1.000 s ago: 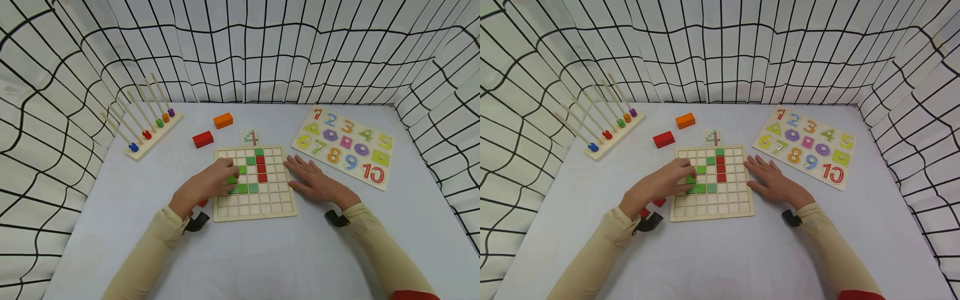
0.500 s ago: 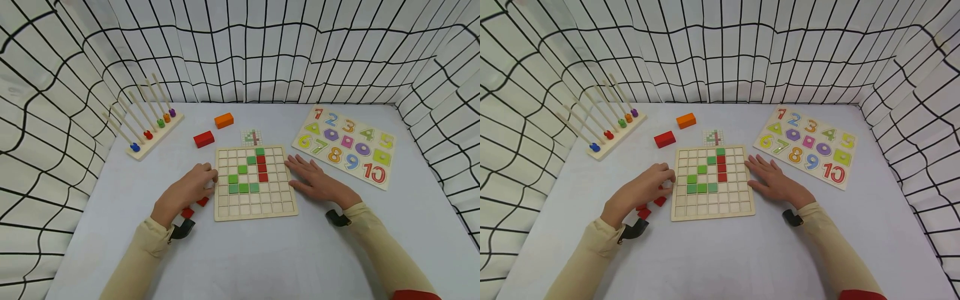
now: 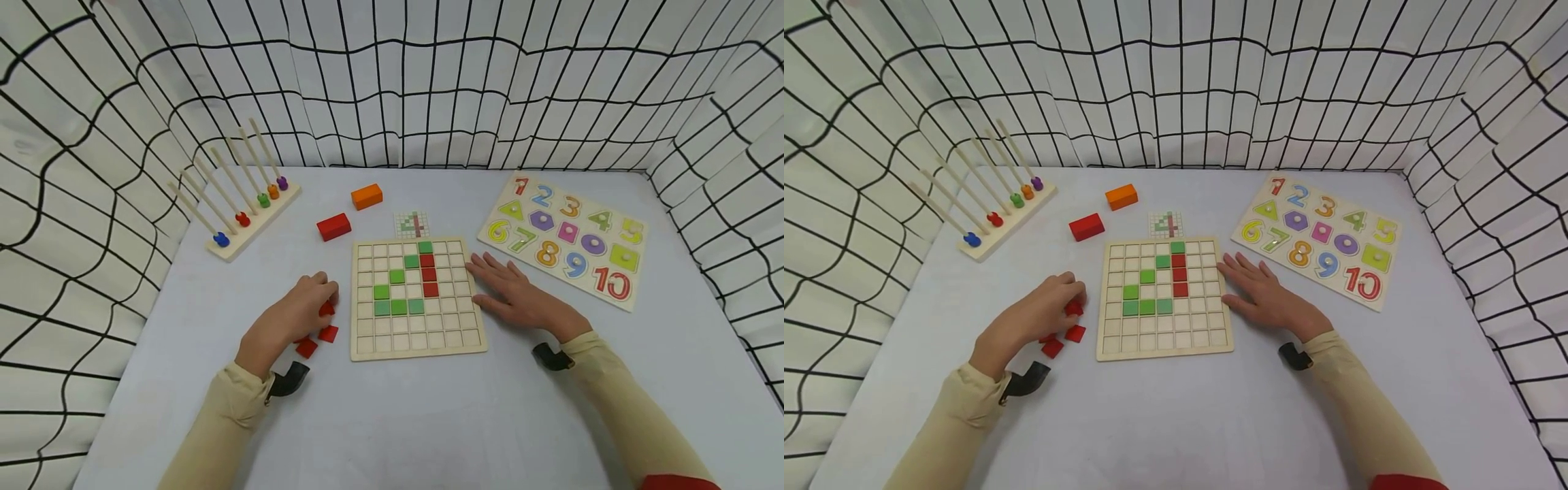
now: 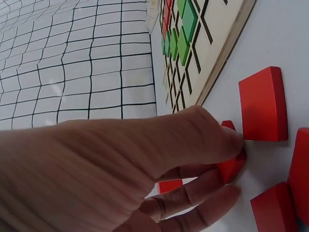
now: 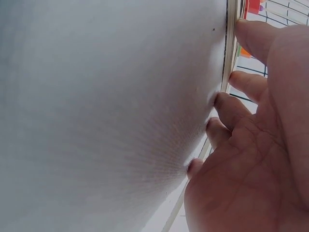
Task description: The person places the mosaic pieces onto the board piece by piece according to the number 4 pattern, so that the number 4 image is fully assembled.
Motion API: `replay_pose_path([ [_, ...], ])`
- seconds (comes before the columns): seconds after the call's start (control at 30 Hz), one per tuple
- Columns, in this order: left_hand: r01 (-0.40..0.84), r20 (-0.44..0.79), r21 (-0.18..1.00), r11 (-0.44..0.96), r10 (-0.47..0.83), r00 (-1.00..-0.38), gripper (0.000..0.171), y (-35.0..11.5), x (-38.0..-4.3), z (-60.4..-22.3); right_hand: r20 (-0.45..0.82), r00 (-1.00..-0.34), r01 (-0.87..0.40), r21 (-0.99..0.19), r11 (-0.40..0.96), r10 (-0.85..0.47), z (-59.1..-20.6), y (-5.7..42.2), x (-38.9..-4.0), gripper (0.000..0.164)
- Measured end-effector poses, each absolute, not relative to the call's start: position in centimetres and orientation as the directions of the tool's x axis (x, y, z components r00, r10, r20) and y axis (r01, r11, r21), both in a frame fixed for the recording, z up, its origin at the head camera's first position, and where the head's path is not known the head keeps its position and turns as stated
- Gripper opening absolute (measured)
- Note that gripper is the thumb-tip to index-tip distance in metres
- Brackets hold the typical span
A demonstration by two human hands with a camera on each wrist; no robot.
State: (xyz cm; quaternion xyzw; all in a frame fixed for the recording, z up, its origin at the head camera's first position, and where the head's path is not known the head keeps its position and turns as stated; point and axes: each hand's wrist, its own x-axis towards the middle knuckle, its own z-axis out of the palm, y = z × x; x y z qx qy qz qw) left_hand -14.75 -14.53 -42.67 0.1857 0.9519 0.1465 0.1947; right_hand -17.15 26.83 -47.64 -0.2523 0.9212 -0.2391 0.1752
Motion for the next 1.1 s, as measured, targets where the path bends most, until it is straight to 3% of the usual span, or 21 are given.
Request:
replay_pose_path([
  [1.1, 0.499, -0.159, 0.371, 0.783, 0.583, -0.797, 0.019, -12.4, -15.8, -42.1, -0.203, -0.817, -0.372, -0.531, 0.762, -0.54, -47.6, 26.8, -17.0, 0.072],
])
